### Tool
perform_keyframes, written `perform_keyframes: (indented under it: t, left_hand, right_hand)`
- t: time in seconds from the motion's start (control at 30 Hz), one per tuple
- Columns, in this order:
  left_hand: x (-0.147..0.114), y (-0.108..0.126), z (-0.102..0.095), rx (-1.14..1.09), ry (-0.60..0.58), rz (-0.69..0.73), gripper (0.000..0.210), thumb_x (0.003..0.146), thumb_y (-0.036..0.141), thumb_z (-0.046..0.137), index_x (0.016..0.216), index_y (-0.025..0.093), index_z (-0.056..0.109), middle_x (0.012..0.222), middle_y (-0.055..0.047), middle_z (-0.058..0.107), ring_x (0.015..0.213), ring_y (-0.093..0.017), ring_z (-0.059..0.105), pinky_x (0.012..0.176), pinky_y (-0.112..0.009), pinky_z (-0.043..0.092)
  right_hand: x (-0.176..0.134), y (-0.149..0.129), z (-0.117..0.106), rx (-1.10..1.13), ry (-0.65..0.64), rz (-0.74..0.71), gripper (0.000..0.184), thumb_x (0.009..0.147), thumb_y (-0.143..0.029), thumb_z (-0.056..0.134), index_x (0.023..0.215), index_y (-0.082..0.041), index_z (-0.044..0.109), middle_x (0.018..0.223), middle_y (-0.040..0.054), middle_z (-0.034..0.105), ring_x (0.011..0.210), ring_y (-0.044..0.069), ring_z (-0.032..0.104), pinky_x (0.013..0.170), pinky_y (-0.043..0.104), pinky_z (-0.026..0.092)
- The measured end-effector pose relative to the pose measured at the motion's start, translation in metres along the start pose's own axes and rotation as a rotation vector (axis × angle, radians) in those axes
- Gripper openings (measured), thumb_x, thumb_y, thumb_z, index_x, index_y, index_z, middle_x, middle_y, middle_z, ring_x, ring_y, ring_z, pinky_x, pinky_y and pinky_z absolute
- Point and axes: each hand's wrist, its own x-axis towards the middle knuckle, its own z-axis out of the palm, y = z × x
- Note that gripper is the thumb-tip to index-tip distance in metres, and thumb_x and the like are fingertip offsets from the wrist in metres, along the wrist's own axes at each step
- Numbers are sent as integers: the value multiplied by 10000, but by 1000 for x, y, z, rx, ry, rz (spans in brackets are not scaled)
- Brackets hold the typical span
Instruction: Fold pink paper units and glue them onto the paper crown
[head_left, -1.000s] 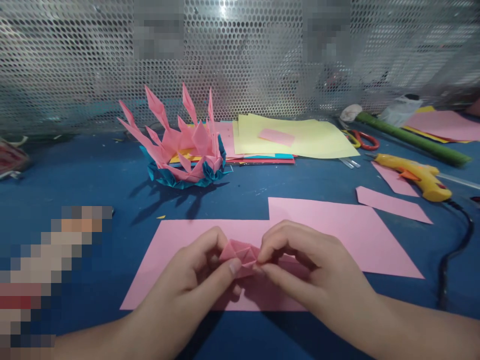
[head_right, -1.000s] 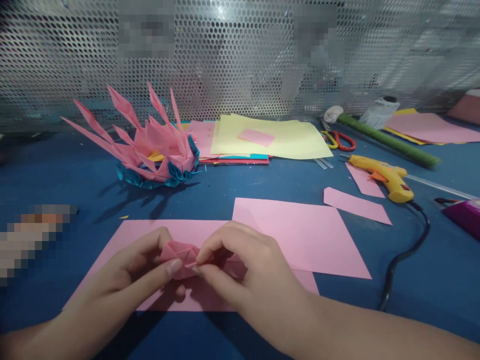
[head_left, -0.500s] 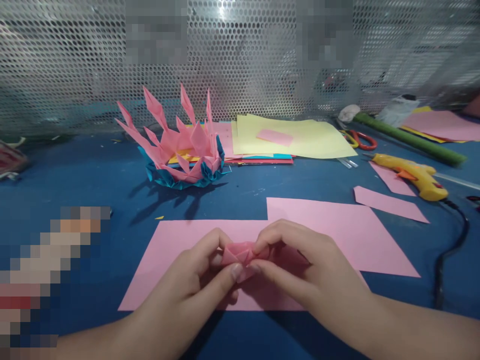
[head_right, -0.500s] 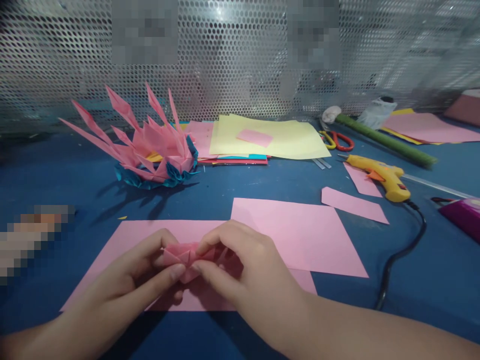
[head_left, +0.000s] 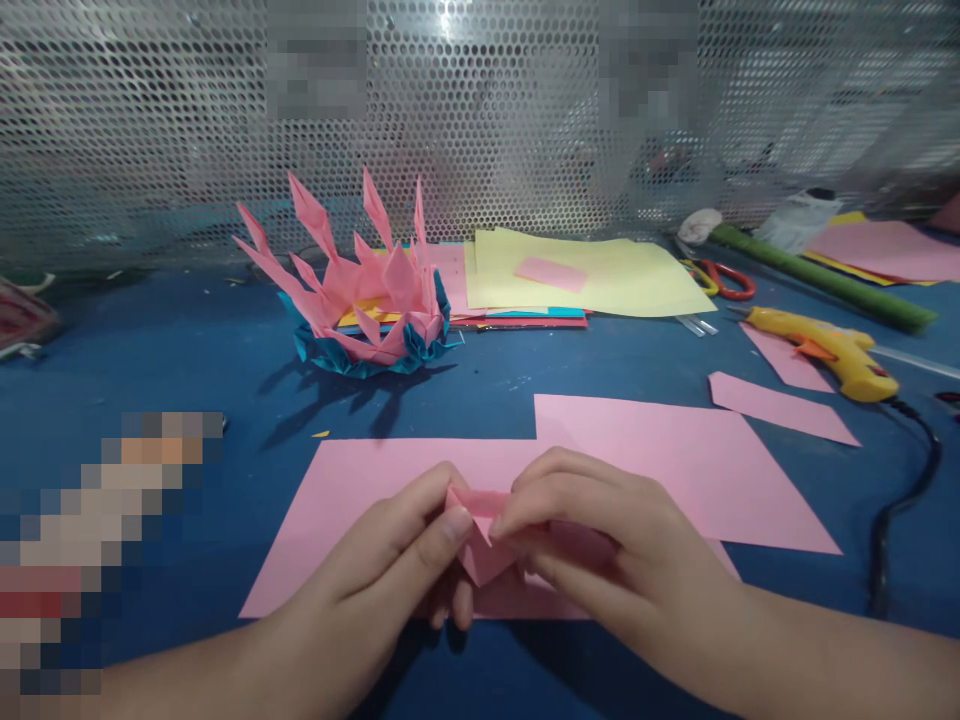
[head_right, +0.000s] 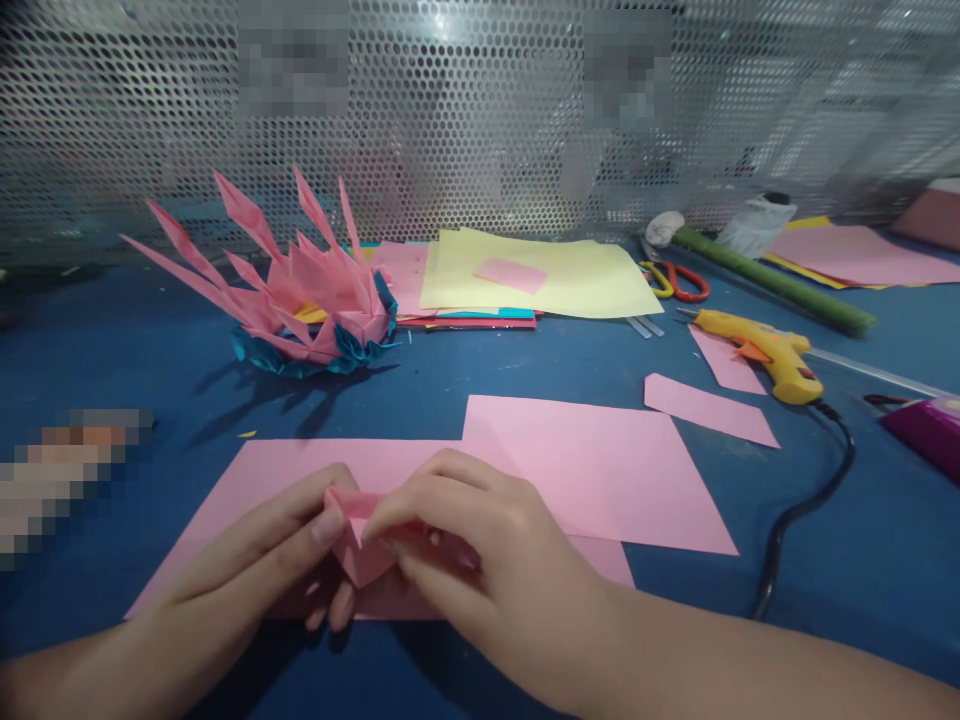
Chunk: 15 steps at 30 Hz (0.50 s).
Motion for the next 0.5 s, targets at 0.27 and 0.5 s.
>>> perform_keyframes:
  t: [0.27,0.5]
  left_hand:
    - [6,-5,0,84,7,37,357,976,523,461,785,224,499,679,70,490,592,-104,432,560,-225,367]
    - [5,0,1,116,-7,27,340,947,510,512,769,222,487,661,60,505,587,-109,461,543,-228,364]
  right_hand:
    - [2,1,3,25,-48,66,151,946,-88,512,929,-202,608,893,-10,686,833,85,641,773,165,480]
    - [0,1,11,456,-111,394,161,896,-291,648,818,-205,537,832,32,688,776,181,705,711,301,581]
